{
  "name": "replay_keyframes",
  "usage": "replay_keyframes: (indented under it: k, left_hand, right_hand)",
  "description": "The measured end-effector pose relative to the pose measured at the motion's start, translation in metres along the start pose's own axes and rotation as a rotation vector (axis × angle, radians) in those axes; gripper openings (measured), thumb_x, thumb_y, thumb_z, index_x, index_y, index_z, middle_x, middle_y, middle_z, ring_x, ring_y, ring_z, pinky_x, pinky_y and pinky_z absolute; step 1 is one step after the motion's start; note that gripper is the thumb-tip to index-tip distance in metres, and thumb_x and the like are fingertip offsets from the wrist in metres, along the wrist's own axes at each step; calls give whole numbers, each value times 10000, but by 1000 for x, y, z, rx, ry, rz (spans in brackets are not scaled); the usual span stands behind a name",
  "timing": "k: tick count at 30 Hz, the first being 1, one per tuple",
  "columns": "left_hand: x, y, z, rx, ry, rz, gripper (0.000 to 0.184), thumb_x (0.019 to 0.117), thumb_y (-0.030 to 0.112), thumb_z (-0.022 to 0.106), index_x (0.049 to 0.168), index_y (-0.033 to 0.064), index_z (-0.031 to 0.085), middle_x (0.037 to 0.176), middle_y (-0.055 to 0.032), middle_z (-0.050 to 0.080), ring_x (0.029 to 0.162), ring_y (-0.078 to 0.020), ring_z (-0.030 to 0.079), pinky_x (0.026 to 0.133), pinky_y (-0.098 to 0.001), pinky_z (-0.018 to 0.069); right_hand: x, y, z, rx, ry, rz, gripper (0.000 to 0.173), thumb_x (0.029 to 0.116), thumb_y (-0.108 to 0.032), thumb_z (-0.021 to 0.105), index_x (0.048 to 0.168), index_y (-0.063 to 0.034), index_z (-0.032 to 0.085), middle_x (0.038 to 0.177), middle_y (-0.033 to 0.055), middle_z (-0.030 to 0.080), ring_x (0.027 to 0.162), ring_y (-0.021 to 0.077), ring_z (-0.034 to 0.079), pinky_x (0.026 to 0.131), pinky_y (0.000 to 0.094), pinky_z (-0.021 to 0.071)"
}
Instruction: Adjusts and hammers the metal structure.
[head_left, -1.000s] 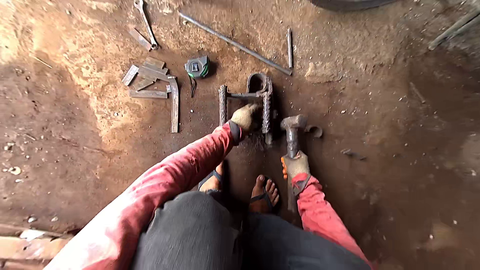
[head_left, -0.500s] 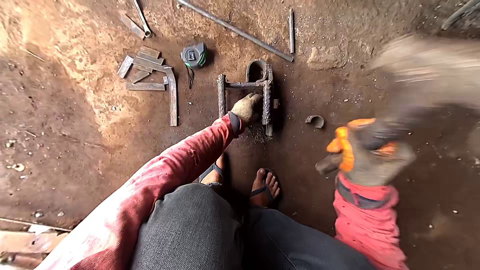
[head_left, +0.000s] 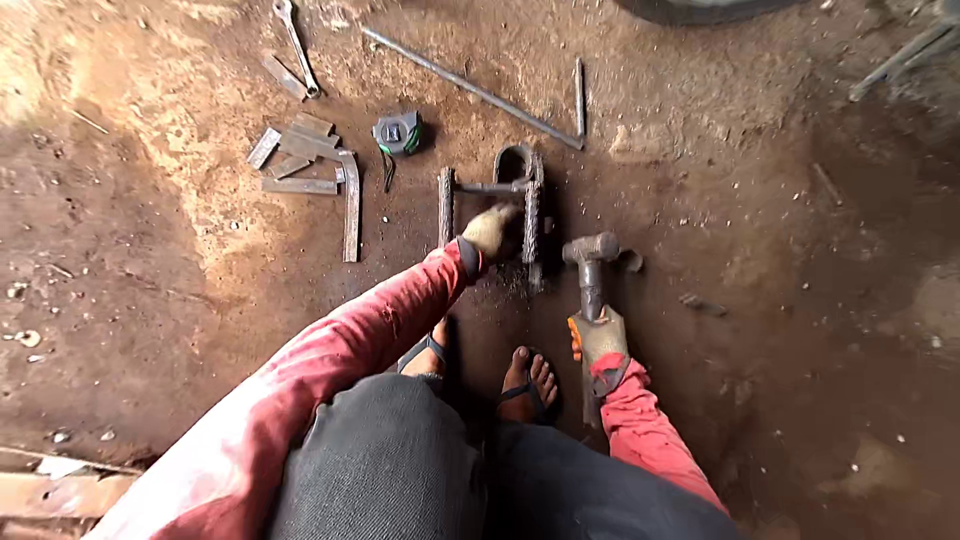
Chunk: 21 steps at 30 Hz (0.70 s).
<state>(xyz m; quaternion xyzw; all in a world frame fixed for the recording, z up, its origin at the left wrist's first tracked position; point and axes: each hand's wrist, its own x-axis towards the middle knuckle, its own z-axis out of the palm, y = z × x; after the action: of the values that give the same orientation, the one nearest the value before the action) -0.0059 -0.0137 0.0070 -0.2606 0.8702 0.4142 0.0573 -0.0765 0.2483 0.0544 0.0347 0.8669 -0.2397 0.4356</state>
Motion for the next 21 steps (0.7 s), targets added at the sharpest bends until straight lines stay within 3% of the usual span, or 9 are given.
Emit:
replay_keyframes:
  k: [4,7,10,12,14,17,19,20,21]
  left_hand:
    - [2,-4,10,-35,1,70,490,856,189,772,1306,43,644,1282,-193,660,1185,-344,651,1024,-564,518]
    - [1,-3,9,3,-8,35,463,862,210,762,1297,93,655,1296,-152,667,1175,-320,663,997,-586,531]
    - [1,-3,11,28,8,32,440,872,220,750,1287,106,660,1283,-143,672,1148,-319,675,964,-586,548]
    - [0,-1,10,31,3,22,450,875,227,747,1299,104,656,1301,-140,668,1168,-313,669,983,-578,540]
    - [-1,1,8,30,-9,1,451,883,232,740,1307,109,651,1313,-139,665,1175,-311,668,984,-585,537]
    - [-1,1,10,29,-16,-11,437,898,241,728,1310,115,653,1301,-135,669,1167,-308,670,975,-583,541]
    - [-2,-1,10,26,-15,-17,449,893,244,728,1318,118,651,1304,-137,668,1166,-309,671,976,-584,543]
    - [-3,0,8,22,-15,-22,451,891,239,733,1317,117,651,1301,-139,667,1167,-309,669,978,-584,540]
    - [-3,3,9,19,-15,-31,459,889,236,739,1325,121,651,1310,-137,667,1180,-306,666,989,-581,536]
  right_hand:
    - [-23,-3,-17,237,64,-213,281,912,-75,721,1140,36,598,672,91,631,439,172,590,398,336,542]
    - [-45,-28,-45,408,161,-583,225,863,-78,720,1035,9,604,660,32,636,454,138,599,419,319,560]
    - [-64,-67,-88,534,305,-974,246,859,-100,773,1047,-51,622,731,-1,692,538,159,666,479,358,610]
    - [-70,-89,-122,656,316,-1201,236,916,-71,719,1117,-41,599,798,41,695,619,216,692,547,411,635]
    - [-58,-98,-147,756,270,-1315,105,1016,-118,562,1098,-52,572,805,45,664,692,226,697,657,431,641]
    - [-49,-103,-122,737,282,-1224,82,1009,-94,491,1007,-86,572,774,17,639,693,168,675,667,357,625]
    - [-39,-77,-62,437,388,-859,179,962,-66,596,1116,19,563,831,84,635,744,145,648,676,319,582]
    - [-28,-62,-35,171,342,-617,320,948,-84,653,1207,88,578,898,153,663,787,183,658,734,373,585]
    - [-13,-50,-15,-40,226,-376,358,933,-124,678,1222,73,601,906,162,691,760,201,678,728,415,595]
